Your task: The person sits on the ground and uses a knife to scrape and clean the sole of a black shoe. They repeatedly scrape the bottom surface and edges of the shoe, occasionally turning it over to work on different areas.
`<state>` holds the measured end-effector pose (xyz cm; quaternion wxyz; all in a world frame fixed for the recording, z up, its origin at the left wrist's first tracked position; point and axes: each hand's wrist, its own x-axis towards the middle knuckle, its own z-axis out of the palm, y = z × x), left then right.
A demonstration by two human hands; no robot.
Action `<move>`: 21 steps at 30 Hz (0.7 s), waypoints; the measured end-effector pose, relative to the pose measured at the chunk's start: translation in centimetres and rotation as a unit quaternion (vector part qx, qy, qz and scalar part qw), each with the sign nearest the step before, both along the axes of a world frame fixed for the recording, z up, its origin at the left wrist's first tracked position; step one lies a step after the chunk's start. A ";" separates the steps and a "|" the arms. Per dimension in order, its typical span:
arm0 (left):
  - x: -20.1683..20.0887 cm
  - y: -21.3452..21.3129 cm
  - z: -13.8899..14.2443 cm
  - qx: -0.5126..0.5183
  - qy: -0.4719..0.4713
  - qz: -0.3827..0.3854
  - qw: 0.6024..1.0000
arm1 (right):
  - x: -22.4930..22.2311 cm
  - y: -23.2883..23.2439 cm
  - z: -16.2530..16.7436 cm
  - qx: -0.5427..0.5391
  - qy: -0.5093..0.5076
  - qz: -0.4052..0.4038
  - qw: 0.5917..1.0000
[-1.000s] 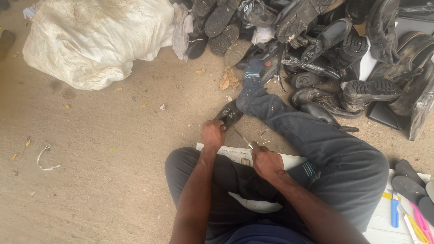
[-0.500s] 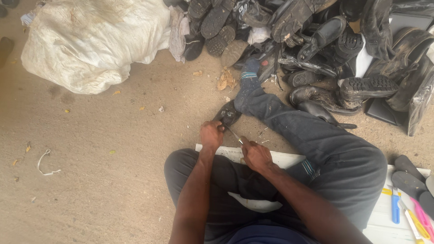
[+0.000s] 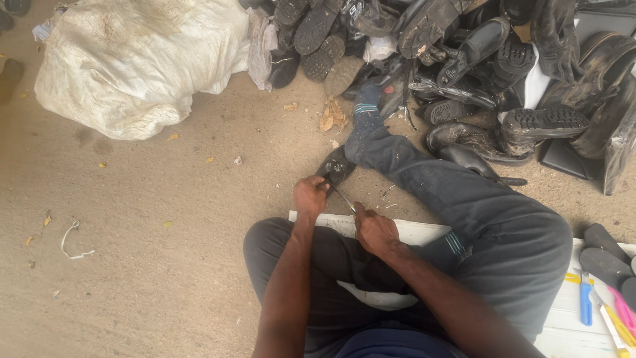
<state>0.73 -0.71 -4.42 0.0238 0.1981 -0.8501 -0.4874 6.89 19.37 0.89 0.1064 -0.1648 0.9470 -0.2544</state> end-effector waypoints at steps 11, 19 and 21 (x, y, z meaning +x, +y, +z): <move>0.2 0.0 1.5 0.028 -0.040 -0.012 0.999 | -3.6 0.5 -3.9 -0.218 -0.241 -0.087 0.942; 0.4 0.2 0.0 0.017 0.009 -0.043 0.999 | -2.6 -0.4 -0.4 -0.291 -0.455 -0.262 0.800; 0.5 0.2 -0.3 0.038 0.056 -0.065 0.996 | -2.9 -1.6 0.4 -0.329 -0.455 -0.252 0.788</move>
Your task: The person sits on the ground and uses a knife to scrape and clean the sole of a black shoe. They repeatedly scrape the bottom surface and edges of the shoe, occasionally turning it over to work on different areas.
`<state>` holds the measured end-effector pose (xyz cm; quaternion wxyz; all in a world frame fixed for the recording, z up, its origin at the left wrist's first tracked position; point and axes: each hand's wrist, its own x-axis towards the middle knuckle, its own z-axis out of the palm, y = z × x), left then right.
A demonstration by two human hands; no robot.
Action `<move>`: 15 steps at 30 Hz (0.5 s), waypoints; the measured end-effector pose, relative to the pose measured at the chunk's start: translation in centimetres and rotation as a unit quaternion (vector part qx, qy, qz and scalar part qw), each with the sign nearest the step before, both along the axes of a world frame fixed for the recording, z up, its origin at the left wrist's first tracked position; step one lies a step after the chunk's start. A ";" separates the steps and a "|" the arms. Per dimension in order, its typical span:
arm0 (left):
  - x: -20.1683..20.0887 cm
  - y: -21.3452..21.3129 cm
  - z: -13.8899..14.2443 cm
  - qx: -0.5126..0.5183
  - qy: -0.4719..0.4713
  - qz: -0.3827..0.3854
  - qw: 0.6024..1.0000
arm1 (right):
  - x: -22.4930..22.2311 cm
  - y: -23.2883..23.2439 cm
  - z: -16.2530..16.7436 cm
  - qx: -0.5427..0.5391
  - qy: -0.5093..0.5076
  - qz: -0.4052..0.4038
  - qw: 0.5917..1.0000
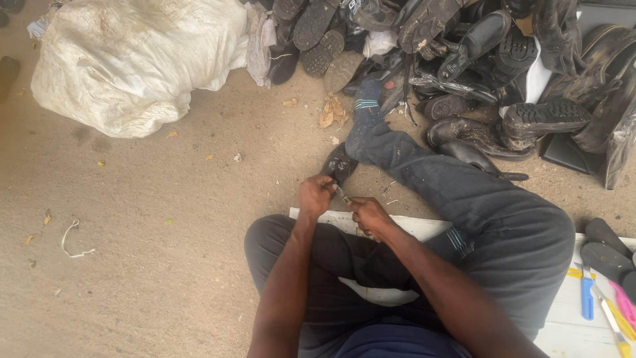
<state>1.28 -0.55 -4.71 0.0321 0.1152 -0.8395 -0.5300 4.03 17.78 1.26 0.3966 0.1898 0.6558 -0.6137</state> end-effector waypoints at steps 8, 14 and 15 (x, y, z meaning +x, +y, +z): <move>0.4 1.4 1.1 0.082 -0.088 0.036 0.992 | 4.2 -0.1 -0.2 0.016 -0.004 -0.024 1.000; 1.9 5.4 0.5 0.227 -0.128 0.049 0.964 | 4.4 0.9 -0.4 0.019 0.012 -0.066 0.998; 2.0 6.1 0.1 0.274 -0.122 0.060 0.952 | 5.3 1.5 -0.2 0.034 0.024 -0.070 0.997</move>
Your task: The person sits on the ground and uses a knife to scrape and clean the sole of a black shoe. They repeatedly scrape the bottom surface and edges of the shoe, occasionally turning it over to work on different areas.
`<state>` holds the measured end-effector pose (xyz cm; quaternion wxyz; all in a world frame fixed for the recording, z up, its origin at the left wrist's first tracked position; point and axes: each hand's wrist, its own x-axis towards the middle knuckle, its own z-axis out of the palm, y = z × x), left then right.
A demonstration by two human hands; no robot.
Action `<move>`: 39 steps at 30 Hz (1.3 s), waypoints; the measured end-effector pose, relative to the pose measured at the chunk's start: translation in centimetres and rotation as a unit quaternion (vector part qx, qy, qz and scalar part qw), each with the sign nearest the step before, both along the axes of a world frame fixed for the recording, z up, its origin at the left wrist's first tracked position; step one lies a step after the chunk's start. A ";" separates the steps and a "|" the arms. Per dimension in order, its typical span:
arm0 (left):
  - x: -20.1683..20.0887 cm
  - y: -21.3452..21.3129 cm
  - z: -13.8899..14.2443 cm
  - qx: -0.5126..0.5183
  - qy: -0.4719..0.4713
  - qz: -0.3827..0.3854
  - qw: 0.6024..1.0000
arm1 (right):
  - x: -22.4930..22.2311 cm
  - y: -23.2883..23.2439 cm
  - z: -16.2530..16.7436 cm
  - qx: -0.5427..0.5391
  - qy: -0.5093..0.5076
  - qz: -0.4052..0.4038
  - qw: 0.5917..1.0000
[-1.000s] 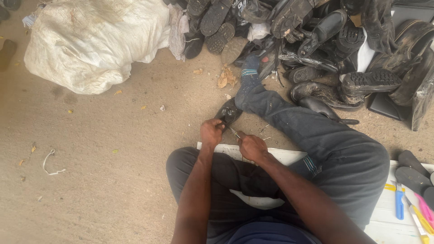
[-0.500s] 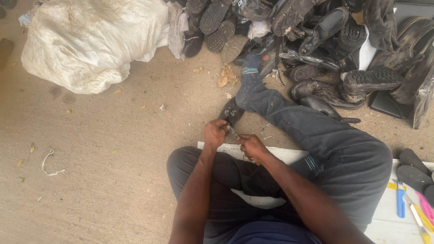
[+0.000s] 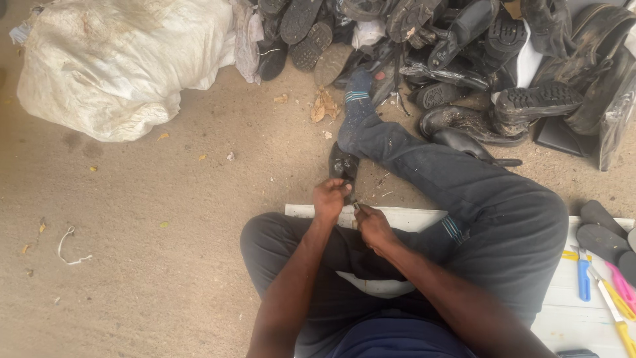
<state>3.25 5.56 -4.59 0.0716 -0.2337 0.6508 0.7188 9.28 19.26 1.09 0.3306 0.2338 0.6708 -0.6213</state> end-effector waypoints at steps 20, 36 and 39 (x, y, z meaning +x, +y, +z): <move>-0.9 5.3 -3.5 0.363 -0.020 0.052 0.930 | 3.4 3.6 0.5 0.088 0.057 -0.064 0.992; -2.8 6.1 -3.1 0.410 -0.088 0.063 0.906 | 2.1 1.8 -2.8 -0.033 0.064 -0.189 0.979; -3.3 5.1 -2.6 0.401 -0.073 0.057 0.911 | 3.7 2.3 -2.0 -0.078 0.057 -0.161 0.982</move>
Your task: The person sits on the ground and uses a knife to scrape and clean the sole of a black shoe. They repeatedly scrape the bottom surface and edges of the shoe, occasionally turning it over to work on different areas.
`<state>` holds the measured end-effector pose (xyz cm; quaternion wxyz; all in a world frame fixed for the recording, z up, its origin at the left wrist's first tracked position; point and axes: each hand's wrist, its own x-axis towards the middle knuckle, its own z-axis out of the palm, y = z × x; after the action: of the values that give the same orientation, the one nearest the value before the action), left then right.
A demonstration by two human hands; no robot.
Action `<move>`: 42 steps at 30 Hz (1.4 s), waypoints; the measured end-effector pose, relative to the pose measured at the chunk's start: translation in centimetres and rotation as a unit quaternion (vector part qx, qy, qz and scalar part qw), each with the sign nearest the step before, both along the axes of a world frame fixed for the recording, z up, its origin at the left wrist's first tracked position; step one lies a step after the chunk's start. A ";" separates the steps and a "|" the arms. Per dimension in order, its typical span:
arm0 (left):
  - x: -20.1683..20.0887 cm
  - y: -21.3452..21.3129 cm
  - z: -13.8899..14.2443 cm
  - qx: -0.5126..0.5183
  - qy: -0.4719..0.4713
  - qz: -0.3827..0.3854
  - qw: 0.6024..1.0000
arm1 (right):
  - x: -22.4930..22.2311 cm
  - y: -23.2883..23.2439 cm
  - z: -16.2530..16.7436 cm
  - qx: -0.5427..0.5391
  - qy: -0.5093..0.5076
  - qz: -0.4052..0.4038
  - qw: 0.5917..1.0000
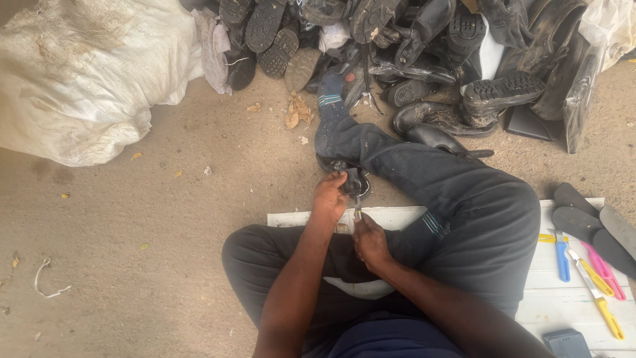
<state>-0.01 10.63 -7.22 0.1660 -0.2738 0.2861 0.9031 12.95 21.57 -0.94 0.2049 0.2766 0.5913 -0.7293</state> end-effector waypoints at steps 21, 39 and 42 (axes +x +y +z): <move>0.5 -3.8 7.1 -0.709 0.557 -0.313 0.301 | 0.4 1.4 4.3 -0.023 -0.141 0.067 0.987; -0.8 -2.5 0.6 -0.743 0.286 -0.066 0.602 | -11.2 4.4 -2.2 0.277 0.070 0.310 0.907; -1.3 -3.2 0.8 -0.672 0.314 -0.021 0.671 | -13.2 4.4 -2.4 0.277 0.104 0.320 0.900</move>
<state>-1.30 7.39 -6.43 -0.1435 -0.0060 0.8563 0.4961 -0.26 25.99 -3.32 0.2799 0.0408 0.8441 -0.4555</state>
